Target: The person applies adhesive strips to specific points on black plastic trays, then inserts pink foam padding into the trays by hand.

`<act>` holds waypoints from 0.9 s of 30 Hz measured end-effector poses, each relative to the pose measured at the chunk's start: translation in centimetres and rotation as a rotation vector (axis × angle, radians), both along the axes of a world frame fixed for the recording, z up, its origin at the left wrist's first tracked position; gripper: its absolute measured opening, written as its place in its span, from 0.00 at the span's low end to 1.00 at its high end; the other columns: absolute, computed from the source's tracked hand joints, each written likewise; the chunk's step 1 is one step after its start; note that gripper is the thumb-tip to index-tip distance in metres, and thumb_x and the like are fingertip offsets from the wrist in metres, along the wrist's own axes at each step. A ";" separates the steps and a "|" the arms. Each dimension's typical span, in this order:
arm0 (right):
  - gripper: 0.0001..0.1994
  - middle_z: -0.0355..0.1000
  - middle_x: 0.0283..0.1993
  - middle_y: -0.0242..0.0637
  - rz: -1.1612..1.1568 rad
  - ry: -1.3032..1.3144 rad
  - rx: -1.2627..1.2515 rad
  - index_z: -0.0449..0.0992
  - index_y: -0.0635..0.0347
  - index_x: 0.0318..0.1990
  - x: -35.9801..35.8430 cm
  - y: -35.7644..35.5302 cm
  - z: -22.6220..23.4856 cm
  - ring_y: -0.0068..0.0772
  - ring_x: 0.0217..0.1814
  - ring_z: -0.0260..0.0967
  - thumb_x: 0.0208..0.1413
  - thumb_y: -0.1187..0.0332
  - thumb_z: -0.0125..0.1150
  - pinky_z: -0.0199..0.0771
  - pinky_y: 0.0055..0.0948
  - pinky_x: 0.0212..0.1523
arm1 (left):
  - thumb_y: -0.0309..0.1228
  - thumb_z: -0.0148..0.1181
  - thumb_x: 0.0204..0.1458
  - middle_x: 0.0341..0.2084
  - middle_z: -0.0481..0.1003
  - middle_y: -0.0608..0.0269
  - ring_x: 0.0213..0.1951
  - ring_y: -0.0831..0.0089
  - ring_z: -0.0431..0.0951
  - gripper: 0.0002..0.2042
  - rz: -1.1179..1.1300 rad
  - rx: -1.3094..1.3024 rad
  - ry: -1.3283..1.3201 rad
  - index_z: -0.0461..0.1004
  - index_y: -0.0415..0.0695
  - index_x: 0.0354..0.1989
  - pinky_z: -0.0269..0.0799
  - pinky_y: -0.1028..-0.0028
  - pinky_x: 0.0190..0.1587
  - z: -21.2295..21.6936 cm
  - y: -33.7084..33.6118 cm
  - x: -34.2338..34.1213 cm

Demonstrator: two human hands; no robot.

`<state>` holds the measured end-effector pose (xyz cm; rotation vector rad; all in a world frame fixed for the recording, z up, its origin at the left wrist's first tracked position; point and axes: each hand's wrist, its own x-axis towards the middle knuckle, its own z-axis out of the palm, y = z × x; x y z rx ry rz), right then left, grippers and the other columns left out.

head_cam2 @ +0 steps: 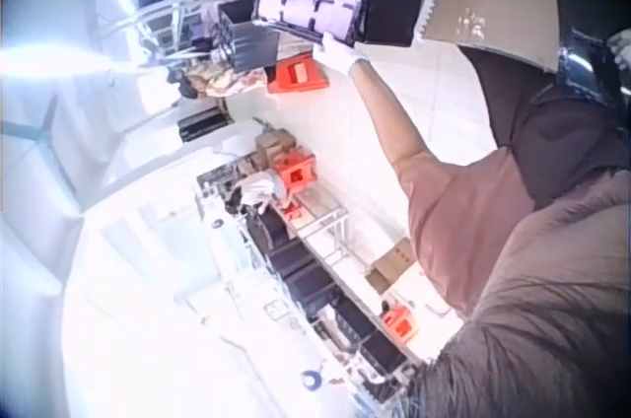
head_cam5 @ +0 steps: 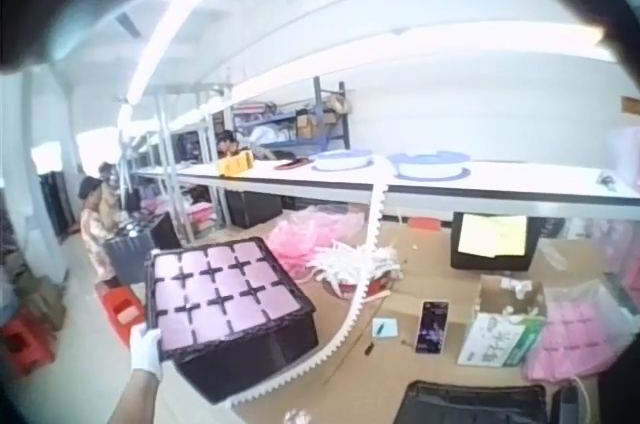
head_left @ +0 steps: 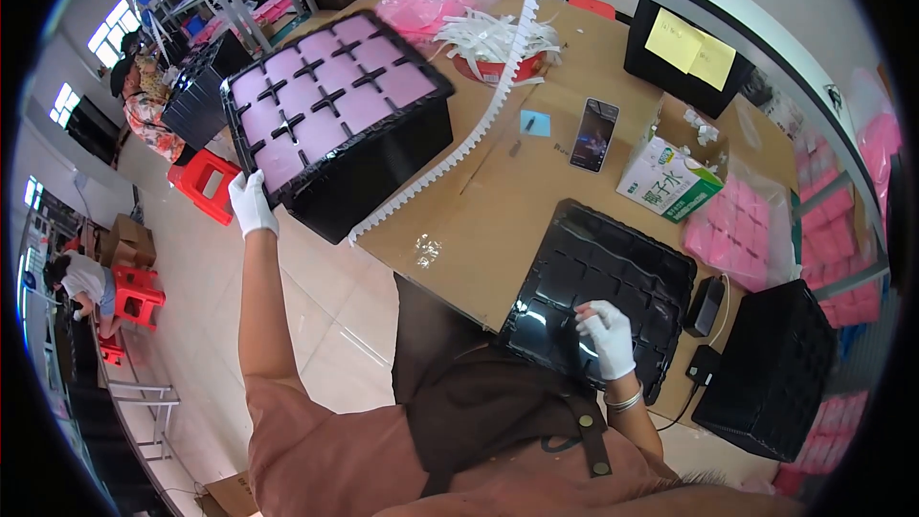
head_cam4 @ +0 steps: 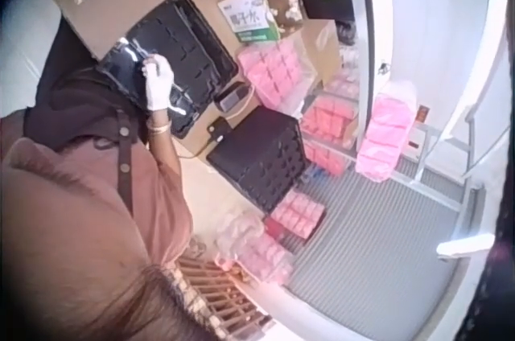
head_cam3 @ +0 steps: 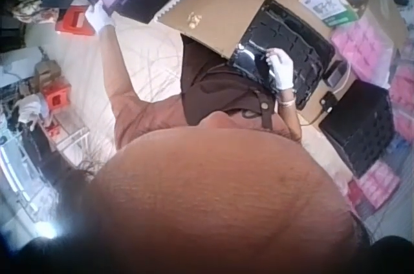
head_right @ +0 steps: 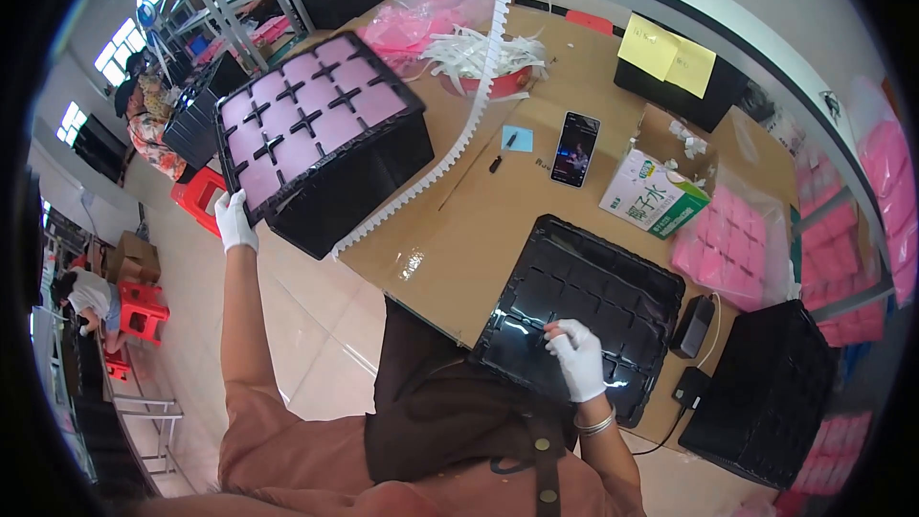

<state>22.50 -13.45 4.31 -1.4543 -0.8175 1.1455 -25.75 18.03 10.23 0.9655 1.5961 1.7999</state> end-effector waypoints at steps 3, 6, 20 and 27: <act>0.08 0.71 0.31 0.31 0.033 0.018 -0.039 0.73 0.65 0.36 -0.9 -0.1 -1.0 0.17 0.29 0.66 0.57 0.69 0.54 0.66 0.17 0.32 | 0.28 0.57 0.45 0.29 0.71 0.61 0.30 0.75 0.70 0.13 0.025 -0.116 0.179 0.70 0.34 0.38 0.67 0.76 0.34 -2.7 3.9 -4.4; 0.08 0.71 0.30 0.31 0.032 0.022 -0.064 0.74 0.65 0.36 -1.0 -0.5 -1.6 0.17 0.29 0.66 0.57 0.69 0.54 0.66 0.17 0.32 | 0.29 0.58 0.43 0.20 0.70 0.65 0.23 0.76 0.67 0.09 -0.065 -0.257 0.181 0.73 0.34 0.26 0.64 0.74 0.28 -7.5 6.1 -6.3; 0.10 0.71 0.30 0.32 0.036 -0.113 -0.097 0.73 0.66 0.36 -1.3 0.9 -1.6 0.19 0.29 0.68 0.57 0.66 0.54 0.67 0.17 0.31 | 0.36 0.58 0.50 0.36 0.75 0.55 0.37 0.69 0.74 0.21 0.015 -0.084 0.132 0.69 0.33 0.47 0.69 0.73 0.44 -8.5 3.9 -0.9; 0.09 0.72 0.29 0.32 0.053 -0.097 -0.107 0.73 0.65 0.37 -1.5 0.9 -1.6 0.16 0.27 0.66 0.57 0.67 0.54 0.65 0.14 0.30 | 0.50 0.38 0.58 0.47 0.70 0.52 0.47 0.63 0.70 0.27 0.374 -0.259 -0.168 0.65 0.37 0.52 0.64 0.68 0.52 -24.6 1.4 -3.6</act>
